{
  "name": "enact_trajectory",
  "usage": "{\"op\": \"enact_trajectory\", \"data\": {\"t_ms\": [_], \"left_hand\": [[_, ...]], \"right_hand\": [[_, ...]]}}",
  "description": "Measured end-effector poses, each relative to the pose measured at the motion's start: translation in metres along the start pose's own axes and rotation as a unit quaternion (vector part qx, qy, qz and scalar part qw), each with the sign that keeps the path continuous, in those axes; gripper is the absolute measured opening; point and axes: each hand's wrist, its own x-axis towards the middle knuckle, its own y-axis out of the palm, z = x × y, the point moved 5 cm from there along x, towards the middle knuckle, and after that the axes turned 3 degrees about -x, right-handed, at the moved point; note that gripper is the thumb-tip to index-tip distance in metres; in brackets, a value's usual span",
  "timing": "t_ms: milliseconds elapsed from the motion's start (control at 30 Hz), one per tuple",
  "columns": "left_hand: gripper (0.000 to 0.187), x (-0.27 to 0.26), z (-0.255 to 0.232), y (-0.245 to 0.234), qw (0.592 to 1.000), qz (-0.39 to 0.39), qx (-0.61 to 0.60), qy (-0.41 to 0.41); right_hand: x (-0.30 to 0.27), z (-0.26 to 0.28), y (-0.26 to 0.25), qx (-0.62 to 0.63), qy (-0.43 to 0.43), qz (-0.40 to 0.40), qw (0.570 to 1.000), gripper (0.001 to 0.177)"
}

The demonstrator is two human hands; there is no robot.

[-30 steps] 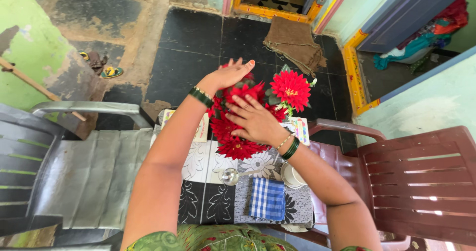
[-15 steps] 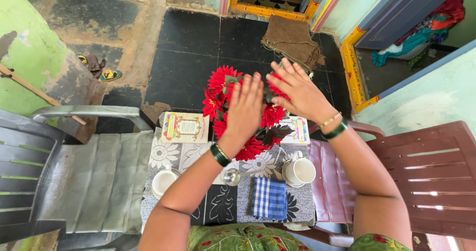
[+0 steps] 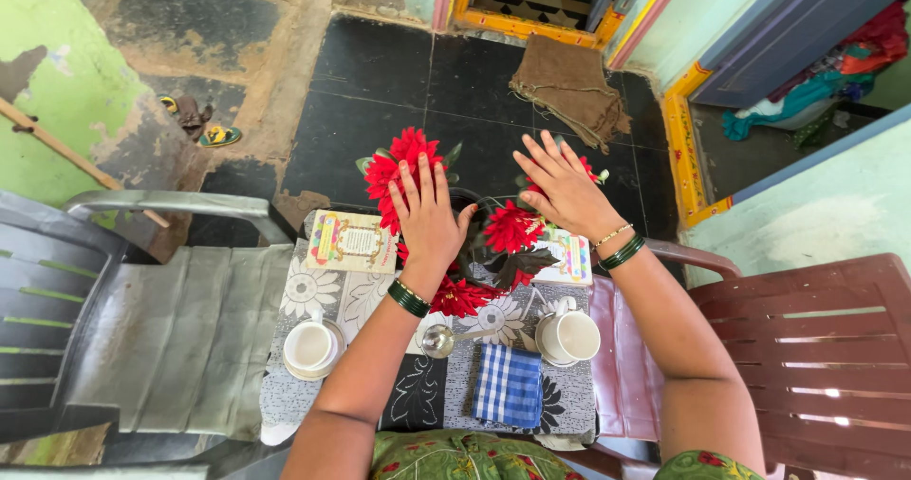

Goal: The person wipes a gray plastic chair with a blue and white checkered cloth, then moves to a small table to arrange a stack of white cups and saucers. Finally, the person adjusts a red artificial flower arrangement on the table.

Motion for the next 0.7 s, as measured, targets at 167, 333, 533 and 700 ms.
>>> {"op": "enact_trajectory", "data": {"t_ms": [167,333,533,700], "left_hand": [[0.094,-0.009,0.015,-0.003,0.999,-0.014,0.010,-0.047],[0.095,-0.021,0.027,-0.005,0.996,-0.019,0.014,-0.081],[0.095,-0.028,0.035,-0.005,0.994,-0.037,0.011,-0.098],[0.093,-0.032,0.043,-0.005,0.992,-0.036,0.011,-0.123]], "right_hand": [[0.042,0.032,-0.013,-0.036,-0.069,-0.003,0.997,0.069],[0.090,0.050,0.009,-0.057,-0.138,0.018,0.989,0.084],[0.134,0.064,0.056,-0.106,-0.194,0.085,0.972,0.106],[0.149,0.072,0.083,-0.157,-0.223,0.132,0.953,0.117]]}}
